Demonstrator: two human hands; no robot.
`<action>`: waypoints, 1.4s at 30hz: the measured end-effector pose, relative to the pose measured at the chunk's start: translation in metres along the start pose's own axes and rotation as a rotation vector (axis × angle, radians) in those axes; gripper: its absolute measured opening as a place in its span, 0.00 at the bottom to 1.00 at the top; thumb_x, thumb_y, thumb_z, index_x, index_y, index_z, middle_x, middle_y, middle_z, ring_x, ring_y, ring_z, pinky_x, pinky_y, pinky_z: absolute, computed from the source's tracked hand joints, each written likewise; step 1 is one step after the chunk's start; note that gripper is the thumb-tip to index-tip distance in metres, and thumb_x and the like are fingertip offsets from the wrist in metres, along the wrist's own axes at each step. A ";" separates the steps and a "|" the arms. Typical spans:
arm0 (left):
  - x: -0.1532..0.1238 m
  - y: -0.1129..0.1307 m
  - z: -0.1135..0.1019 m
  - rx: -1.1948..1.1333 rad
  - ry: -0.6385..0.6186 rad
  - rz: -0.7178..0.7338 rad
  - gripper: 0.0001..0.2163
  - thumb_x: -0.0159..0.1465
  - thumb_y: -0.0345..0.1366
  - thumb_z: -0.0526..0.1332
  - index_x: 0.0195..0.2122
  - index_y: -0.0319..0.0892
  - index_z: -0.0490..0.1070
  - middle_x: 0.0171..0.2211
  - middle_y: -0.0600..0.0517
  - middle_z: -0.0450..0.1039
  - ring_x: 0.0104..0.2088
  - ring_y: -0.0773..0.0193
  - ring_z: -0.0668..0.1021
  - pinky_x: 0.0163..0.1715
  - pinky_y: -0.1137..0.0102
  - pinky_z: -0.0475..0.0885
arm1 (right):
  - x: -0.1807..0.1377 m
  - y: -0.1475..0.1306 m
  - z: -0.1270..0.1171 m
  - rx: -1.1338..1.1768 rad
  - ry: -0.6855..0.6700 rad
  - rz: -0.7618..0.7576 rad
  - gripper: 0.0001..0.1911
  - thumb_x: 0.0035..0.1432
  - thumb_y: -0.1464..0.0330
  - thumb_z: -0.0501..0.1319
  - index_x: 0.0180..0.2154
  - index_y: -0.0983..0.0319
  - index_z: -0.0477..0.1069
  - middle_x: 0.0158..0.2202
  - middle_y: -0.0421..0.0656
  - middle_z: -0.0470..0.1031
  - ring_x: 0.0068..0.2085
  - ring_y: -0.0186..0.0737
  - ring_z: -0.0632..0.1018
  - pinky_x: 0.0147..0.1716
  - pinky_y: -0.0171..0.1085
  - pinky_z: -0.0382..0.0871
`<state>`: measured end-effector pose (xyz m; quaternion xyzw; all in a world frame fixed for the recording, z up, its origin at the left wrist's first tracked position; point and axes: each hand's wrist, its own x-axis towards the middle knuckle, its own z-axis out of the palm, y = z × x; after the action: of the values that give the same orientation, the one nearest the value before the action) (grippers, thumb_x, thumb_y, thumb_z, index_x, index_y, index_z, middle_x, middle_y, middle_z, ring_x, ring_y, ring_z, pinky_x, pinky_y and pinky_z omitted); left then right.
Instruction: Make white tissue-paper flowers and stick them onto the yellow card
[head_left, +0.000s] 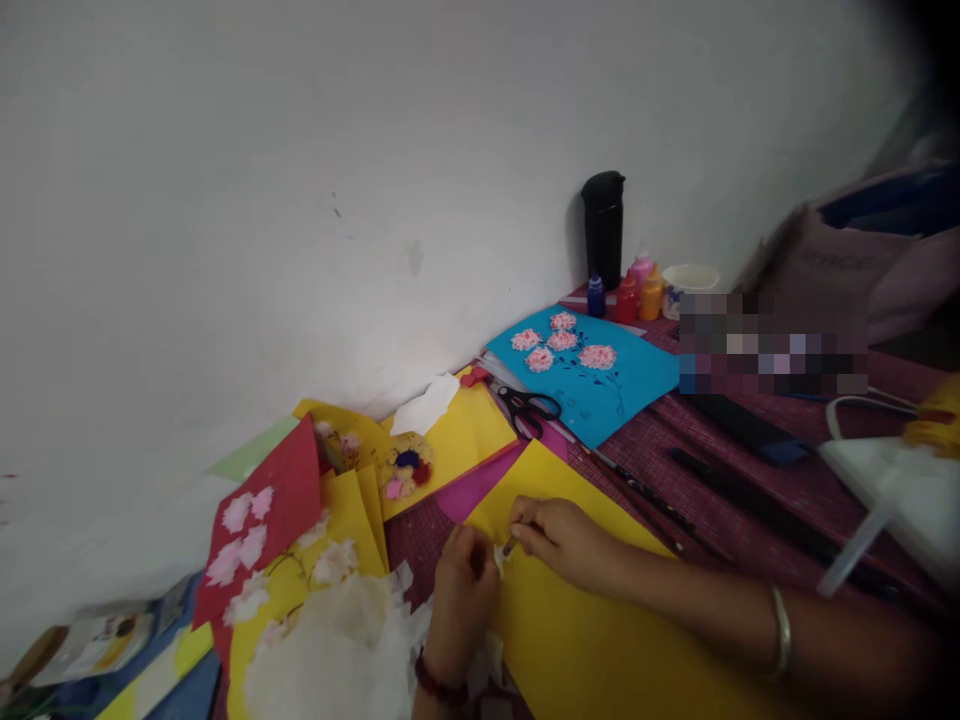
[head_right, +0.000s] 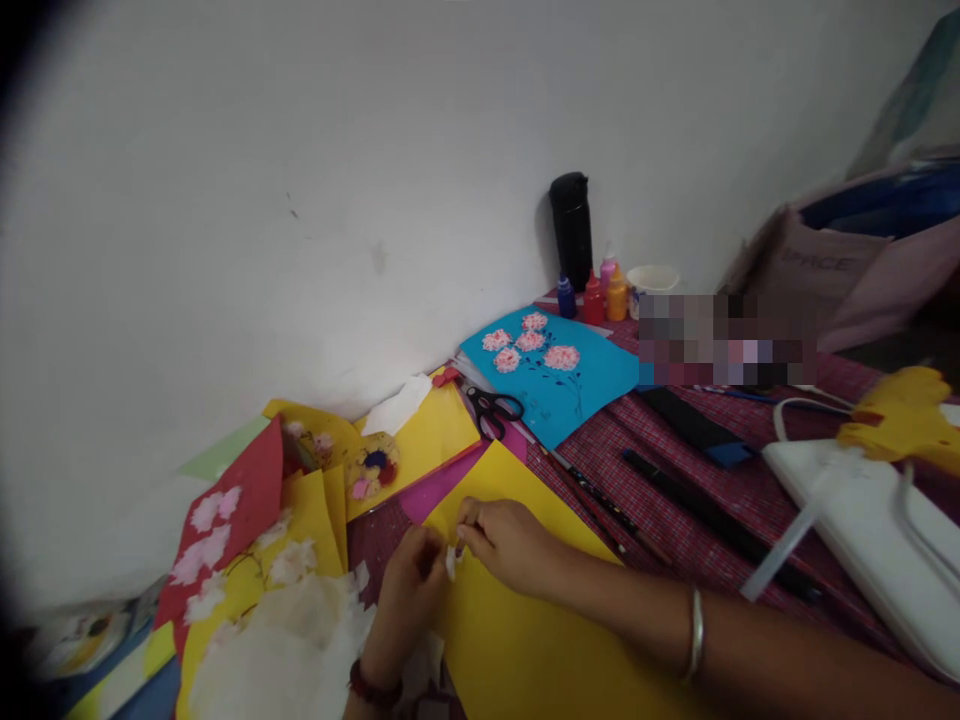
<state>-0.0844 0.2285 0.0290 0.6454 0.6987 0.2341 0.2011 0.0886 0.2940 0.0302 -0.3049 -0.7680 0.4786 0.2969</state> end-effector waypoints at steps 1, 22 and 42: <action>0.000 0.001 0.000 -0.031 -0.011 0.006 0.06 0.57 0.26 0.51 0.30 0.42 0.64 0.28 0.54 0.65 0.30 0.65 0.69 0.31 0.71 0.63 | 0.000 -0.001 0.000 -0.027 -0.017 -0.012 0.09 0.59 0.72 0.52 0.28 0.62 0.67 0.28 0.39 0.71 0.29 0.35 0.71 0.30 0.32 0.59; -0.006 -0.002 -0.029 -0.082 -0.036 0.030 0.12 0.54 0.26 0.53 0.37 0.42 0.70 0.33 0.52 0.70 0.31 0.67 0.72 0.31 0.72 0.67 | -0.018 -0.002 -0.017 0.450 0.093 0.140 0.14 0.59 0.60 0.53 0.26 0.61 0.63 0.22 0.39 0.67 0.23 0.33 0.69 0.24 0.33 0.63; -0.096 0.062 -0.032 -0.885 0.364 -0.456 0.10 0.60 0.43 0.57 0.29 0.44 0.59 0.21 0.59 0.63 0.20 0.72 0.66 0.20 0.77 0.61 | -0.060 -0.018 -0.025 0.811 0.072 0.138 0.17 0.55 0.54 0.59 0.32 0.62 0.69 0.24 0.41 0.71 0.23 0.34 0.72 0.23 0.33 0.66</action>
<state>-0.0443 0.1347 0.0893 0.2793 0.6794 0.5652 0.3756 0.1422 0.2562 0.0460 -0.2307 -0.4841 0.7503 0.3866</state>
